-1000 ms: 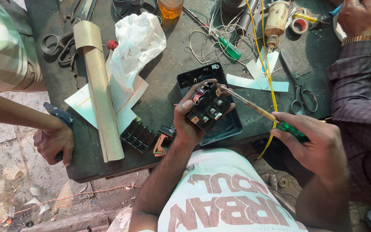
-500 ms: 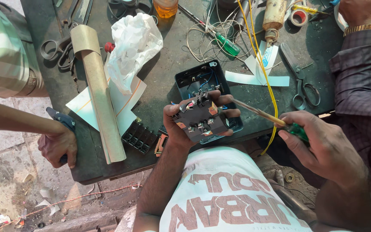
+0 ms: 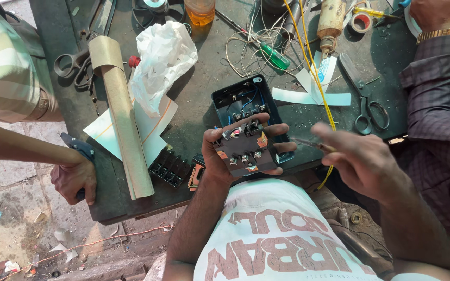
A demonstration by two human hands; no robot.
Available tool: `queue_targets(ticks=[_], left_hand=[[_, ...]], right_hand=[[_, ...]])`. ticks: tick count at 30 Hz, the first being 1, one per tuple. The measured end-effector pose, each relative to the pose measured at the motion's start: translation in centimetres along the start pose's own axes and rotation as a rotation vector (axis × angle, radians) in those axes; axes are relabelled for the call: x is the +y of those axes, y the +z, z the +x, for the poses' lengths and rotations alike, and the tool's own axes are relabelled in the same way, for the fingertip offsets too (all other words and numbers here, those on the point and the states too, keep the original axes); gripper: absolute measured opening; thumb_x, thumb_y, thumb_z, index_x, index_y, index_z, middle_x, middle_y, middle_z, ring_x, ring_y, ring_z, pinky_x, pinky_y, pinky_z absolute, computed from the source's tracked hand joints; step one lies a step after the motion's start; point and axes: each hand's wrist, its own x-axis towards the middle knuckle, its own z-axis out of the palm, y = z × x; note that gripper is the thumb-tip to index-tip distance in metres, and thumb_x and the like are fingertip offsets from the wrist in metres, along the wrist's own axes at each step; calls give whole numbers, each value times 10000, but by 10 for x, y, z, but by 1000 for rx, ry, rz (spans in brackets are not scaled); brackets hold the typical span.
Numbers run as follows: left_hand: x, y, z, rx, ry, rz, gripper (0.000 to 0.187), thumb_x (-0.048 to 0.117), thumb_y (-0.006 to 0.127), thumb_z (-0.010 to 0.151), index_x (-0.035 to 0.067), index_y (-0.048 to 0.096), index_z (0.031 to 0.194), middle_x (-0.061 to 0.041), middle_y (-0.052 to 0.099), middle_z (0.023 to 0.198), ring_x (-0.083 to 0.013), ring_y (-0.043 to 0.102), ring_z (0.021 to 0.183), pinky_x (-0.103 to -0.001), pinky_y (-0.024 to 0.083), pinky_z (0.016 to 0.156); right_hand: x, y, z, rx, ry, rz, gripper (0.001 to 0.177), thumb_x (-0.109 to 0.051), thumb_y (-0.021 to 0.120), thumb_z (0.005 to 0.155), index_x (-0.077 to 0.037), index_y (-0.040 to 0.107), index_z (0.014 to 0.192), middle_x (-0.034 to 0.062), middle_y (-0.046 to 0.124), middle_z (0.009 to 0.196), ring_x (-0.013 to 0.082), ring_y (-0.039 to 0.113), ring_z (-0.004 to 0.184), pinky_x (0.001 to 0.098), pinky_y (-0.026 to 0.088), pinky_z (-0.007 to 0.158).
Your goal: The person uses a screwdriver to loosen and tighten screws on a small black electrical component, likely a relay or switch, held in their left hand. They repeatedly adjust the internal contacts and wires while working at a cluttered workbench.
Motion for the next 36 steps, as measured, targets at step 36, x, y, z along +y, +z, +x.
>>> queue_targets(ticks=[36], left_hand=[[-9,-4,-3,181,94,-24,863,459,532,980,-62,309,1630,-373,466,1495,-581,560,1301,-740,563,927]], right_hand=[[-37,-5,50,-50,-304,-945,597,-593,709,922,-282,683,1431,-31,535,872,130,524,691,298,368,569]])
